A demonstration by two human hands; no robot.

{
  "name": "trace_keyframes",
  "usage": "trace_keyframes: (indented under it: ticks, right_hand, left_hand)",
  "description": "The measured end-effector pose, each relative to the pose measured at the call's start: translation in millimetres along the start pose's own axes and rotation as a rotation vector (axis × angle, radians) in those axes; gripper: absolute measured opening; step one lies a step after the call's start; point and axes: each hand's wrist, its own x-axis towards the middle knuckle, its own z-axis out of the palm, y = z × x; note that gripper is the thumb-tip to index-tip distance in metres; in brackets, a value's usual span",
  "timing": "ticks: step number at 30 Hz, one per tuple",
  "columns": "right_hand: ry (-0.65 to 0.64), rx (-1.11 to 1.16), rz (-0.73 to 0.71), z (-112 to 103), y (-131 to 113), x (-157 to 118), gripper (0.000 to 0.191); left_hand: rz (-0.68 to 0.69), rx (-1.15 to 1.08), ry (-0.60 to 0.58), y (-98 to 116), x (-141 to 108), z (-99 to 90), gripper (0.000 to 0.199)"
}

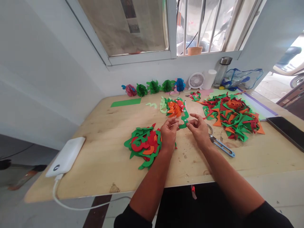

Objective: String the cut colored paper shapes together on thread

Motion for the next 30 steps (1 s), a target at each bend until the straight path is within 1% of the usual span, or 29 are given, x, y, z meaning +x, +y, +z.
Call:
trace_keyframes:
  ticks: [4,7,12,16,21,23,27,28,30]
  right_hand:
    - [0.063,-0.004,-0.027,-2.1,-2.8,1.5,0.046]
    - [0.078,-0.01,-0.03,-2.6,-3.2,1.9,0.045]
    - [0.101,-0.01,-0.061,-2.9,-1.0,2.4,0.045]
    - [0.116,-0.02,-0.056,-3.2,-0.1,3.2,0.044]
    - [0.187,-0.023,-0.071,-3.3,-5.2,2.7,0.037]
    - [0.146,0.009,-0.061,-2.0,-9.3,0.7,0.032]
    - [-0.099,0.031,0.045,3.5,-16.1,-5.2,0.027]
    - [-0.139,0.025,0.072,4.9,-17.0,-6.4,0.027]
    - [-0.172,0.013,0.101,7.1,-17.8,-7.9,0.027]
  left_hand:
    - [-0.149,0.025,-0.115,-1.2,0.0,1.0,0.027]
    - [-0.216,0.033,-0.153,-0.5,-0.7,1.6,0.029]
    - [-0.252,0.023,-0.146,0.7,-1.2,1.3,0.027]
    - [-0.271,0.008,-0.153,1.5,-1.5,1.4,0.024]
    - [-0.227,-0.007,-0.067,4.3,-2.1,0.9,0.019]
    - [-0.223,-0.014,-0.037,5.2,-1.8,0.7,0.019]
    - [-0.21,-0.023,-0.03,4.0,-0.1,0.3,0.019]
    - [-0.198,-0.023,-0.039,3.2,0.4,0.0,0.019]
    - [-0.174,-0.023,-0.063,1.5,1.1,-0.6,0.018]
